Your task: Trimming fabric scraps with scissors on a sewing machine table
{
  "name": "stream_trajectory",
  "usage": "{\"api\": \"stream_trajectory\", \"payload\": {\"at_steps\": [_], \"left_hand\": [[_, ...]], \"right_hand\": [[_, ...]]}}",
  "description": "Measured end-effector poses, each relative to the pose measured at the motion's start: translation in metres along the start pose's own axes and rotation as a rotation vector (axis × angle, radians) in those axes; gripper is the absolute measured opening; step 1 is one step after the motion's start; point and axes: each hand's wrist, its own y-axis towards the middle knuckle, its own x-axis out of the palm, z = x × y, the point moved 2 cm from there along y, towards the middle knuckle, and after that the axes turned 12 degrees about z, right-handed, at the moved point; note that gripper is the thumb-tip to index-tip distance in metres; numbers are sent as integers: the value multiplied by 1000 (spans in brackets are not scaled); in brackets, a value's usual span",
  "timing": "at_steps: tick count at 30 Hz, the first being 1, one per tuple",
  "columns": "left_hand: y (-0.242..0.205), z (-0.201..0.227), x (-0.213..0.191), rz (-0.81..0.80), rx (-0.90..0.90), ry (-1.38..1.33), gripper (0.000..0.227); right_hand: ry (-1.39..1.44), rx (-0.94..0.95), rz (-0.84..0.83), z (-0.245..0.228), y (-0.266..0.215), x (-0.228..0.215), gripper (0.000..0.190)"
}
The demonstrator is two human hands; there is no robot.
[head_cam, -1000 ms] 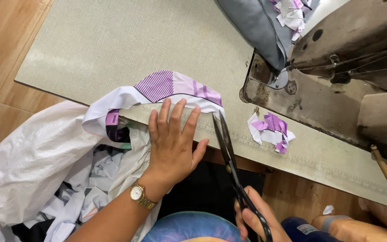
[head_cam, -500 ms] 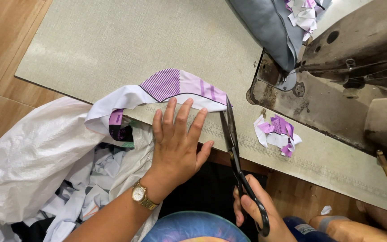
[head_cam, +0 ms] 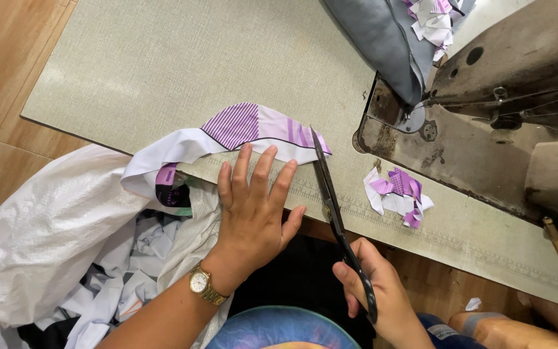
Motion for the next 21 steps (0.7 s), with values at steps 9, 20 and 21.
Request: {"api": "stream_trajectory", "payload": {"at_steps": [9, 20, 21], "left_hand": [[-1, -1, 2, -10, 5, 4, 70], [-1, 0, -1, -6, 6, -8, 65], [0, 1, -2, -3, 5, -9, 65]], "right_hand": [[86, -44, -23, -14, 3, 3, 36], [139, 12, 121, 17, -4, -7, 26], [136, 9, 121, 25, -9, -7, 26]]}}
